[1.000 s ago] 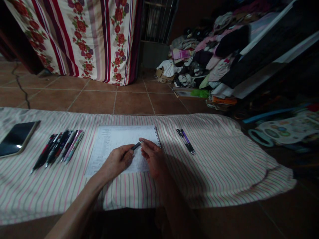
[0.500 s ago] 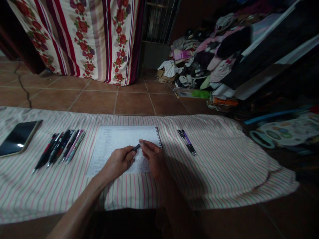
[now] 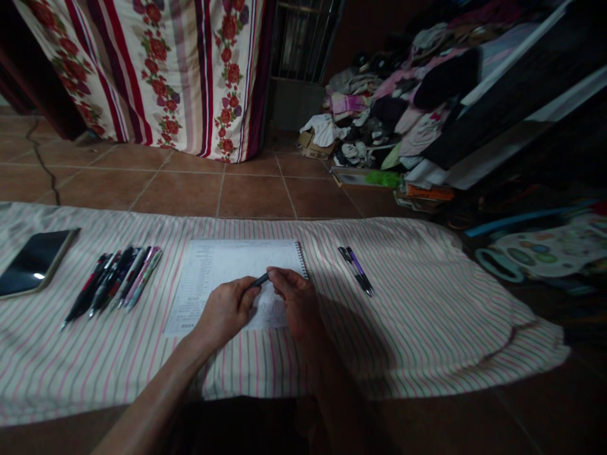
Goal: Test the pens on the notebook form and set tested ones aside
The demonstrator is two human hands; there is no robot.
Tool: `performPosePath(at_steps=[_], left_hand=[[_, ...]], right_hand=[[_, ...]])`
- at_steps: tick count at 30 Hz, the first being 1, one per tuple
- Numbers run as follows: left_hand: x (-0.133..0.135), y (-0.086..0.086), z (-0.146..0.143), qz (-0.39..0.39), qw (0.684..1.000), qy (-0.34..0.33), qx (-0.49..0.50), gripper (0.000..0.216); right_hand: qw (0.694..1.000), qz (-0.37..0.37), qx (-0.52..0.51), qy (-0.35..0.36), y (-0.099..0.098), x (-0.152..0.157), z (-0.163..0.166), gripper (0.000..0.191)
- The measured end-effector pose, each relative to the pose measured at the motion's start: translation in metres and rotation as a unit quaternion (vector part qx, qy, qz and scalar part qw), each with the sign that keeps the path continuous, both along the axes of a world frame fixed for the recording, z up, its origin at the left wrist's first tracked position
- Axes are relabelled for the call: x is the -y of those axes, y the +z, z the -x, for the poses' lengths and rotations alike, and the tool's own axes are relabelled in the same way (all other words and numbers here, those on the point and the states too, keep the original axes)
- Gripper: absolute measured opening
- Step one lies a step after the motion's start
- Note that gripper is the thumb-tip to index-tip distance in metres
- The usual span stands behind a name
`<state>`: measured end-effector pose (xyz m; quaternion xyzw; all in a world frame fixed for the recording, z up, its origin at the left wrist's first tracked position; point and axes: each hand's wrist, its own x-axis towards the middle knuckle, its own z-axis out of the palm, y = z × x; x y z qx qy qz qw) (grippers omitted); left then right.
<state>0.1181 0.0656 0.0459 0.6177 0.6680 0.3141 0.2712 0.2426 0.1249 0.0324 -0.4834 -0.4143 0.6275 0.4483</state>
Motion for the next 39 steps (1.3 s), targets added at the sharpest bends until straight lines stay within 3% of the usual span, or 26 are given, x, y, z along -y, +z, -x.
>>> performPosePath(at_steps=[9,18,26,33,39], left_hand=[[0.000,-0.008,-0.002,-0.055,0.993,0.032,-0.098,0.021],[0.002,-0.005,-0.008,-0.017,0.967,0.033,-0.251,0.029],[0.004,-0.007,-0.013,-0.070,0.942,0.048,-0.325,0.030],[0.005,-0.010,-0.016,-0.112,0.922,0.053,-0.366,0.031],[0.006,-0.009,-0.018,-0.104,0.927,0.042,-0.358,0.031]], right_hand=[[0.999,-0.013,0.044,-0.016,-0.001,0.000,0.001,0.026],[0.998,0.027,-0.054,0.003,-0.001,0.005,0.003,0.032],[0.992,0.084,-0.098,-0.013,0.003,0.007,0.006,0.031],[0.998,0.033,-0.038,-0.038,-0.009,0.002,0.005,0.033],[0.999,0.012,-0.009,-0.040,-0.007,0.003,0.005,0.029]])
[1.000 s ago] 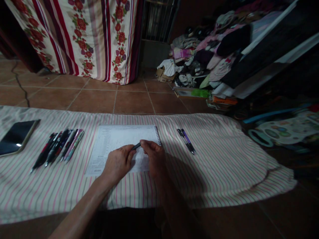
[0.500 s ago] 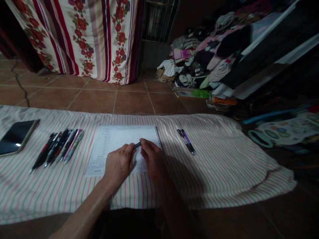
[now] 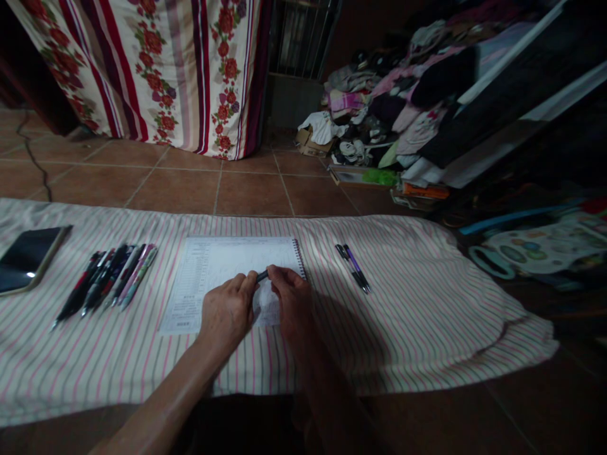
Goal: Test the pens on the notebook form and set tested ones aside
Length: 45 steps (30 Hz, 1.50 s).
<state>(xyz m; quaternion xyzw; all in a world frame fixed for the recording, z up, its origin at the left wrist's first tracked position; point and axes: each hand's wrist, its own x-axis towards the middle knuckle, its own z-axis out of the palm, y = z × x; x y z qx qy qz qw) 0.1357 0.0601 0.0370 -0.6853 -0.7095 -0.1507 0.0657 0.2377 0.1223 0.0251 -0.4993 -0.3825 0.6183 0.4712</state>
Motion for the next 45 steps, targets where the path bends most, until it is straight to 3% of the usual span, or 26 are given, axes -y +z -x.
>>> performPosePath(at_steps=[8,16,22,27,37,41,45], left_hand=[[-0.001,0.001,-0.001,0.068,0.993,0.017,0.100,0.031],[-0.002,0.006,0.004,0.115,0.970,0.036,0.211,0.030],[-0.002,0.005,0.006,0.091,0.978,0.036,0.184,0.031],[-0.002,0.002,0.005,0.079,0.987,0.032,0.138,0.031],[0.000,0.000,0.004,0.091,0.991,0.032,0.091,0.030],[-0.001,-0.001,0.005,0.095,0.989,0.043,0.107,0.029],[-0.001,-0.001,0.007,0.097,0.988,0.047,0.113,0.031]], right_hand=[[0.999,-0.014,0.045,-0.006,0.012,0.004,0.000,0.022],[0.998,-0.030,0.000,0.049,0.002,0.000,0.000,0.024],[0.992,0.028,-0.109,0.065,0.008,0.003,0.000,0.040],[0.987,0.093,-0.130,0.019,0.013,0.004,0.001,0.035],[0.999,0.036,0.004,0.008,0.007,0.002,0.000,0.027],[0.997,0.040,-0.054,0.043,0.010,0.005,-0.001,0.025],[0.986,0.080,-0.136,0.055,0.013,0.006,0.000,0.036]])
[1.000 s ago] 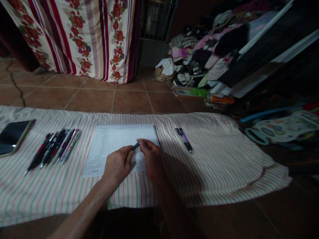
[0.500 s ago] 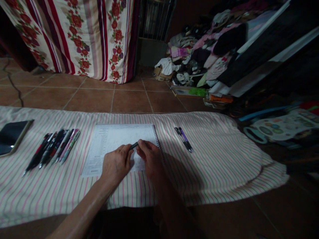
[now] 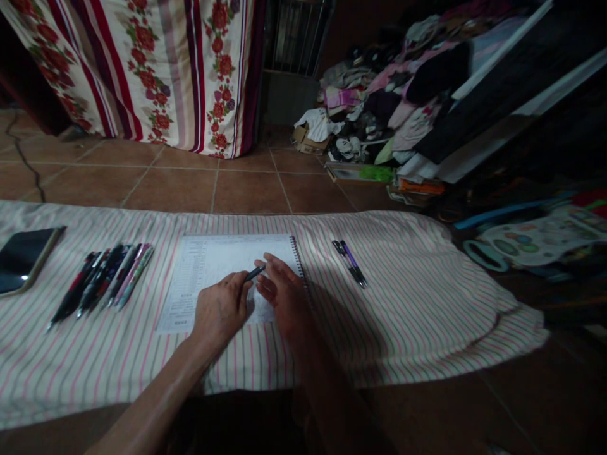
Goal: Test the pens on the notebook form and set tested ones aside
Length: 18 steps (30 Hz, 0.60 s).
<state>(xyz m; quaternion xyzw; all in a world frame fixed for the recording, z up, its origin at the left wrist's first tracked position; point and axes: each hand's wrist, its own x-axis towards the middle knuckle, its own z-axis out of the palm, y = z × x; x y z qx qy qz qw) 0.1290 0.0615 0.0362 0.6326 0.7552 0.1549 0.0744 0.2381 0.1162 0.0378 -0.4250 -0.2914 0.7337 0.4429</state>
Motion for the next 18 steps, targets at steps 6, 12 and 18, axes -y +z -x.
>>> performPosePath(at_steps=[6,12,18], left_hand=[[0.0008,0.0020,-0.0026,-0.005,1.000,-0.014,-0.008,0.030],[-0.0001,0.0031,-0.0043,0.006,1.000,-0.015,-0.006,0.029],[-0.0029,0.0015,-0.0043,0.015,1.000,0.001,0.003,0.030]], right_hand=[[0.999,0.043,0.017,-0.010,-0.0006,-0.0020,-0.0002,0.036],[0.998,0.027,0.047,-0.042,-0.0016,-0.0054,-0.0003,0.026],[0.999,0.050,0.004,0.000,0.0013,-0.0066,-0.0023,0.025]])
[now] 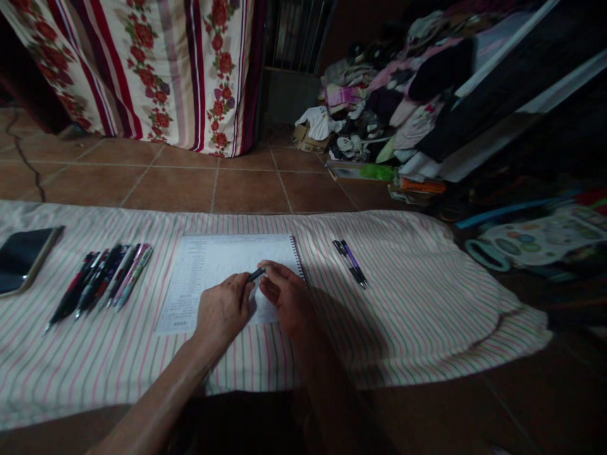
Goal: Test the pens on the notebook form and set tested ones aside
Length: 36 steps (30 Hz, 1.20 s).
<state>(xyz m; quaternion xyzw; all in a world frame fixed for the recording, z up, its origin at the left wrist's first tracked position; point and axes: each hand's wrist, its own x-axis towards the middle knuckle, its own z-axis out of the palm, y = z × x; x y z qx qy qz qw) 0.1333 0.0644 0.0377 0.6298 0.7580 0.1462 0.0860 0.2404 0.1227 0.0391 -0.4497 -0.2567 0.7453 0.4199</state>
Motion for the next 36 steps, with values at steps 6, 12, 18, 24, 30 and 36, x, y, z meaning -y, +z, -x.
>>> performPosePath(at_steps=[6,12,18,24,30,36], left_hand=[[0.0009,0.0019,-0.0010,-0.003,1.000,-0.003,0.000,0.031],[0.0024,0.0025,-0.0025,-0.004,1.000,-0.014,-0.008,0.030],[0.0021,0.0007,-0.0012,-0.011,1.000,-0.017,-0.011,0.030],[0.0022,0.0020,0.0000,-0.005,1.000,-0.011,-0.018,0.031],[0.0021,0.0038,-0.0028,0.001,1.000,-0.019,-0.017,0.032],[0.0013,0.0011,-0.0019,0.008,1.000,-0.018,-0.021,0.031]], right_hand=[[1.000,-0.001,-0.029,-0.012,-0.0021,0.0022,-0.0011,0.031],[0.999,-0.019,0.021,-0.017,-0.0047,0.0009,-0.0012,0.030],[0.999,-0.026,0.017,-0.014,-0.0018,0.0006,-0.0023,0.028],[0.999,-0.034,-0.014,0.007,-0.0029,0.0027,-0.0015,0.037],[1.000,-0.020,0.014,0.002,-0.0051,0.0023,-0.0003,0.038],[0.996,-0.032,0.078,0.002,-0.0068,0.0012,-0.0015,0.030]])
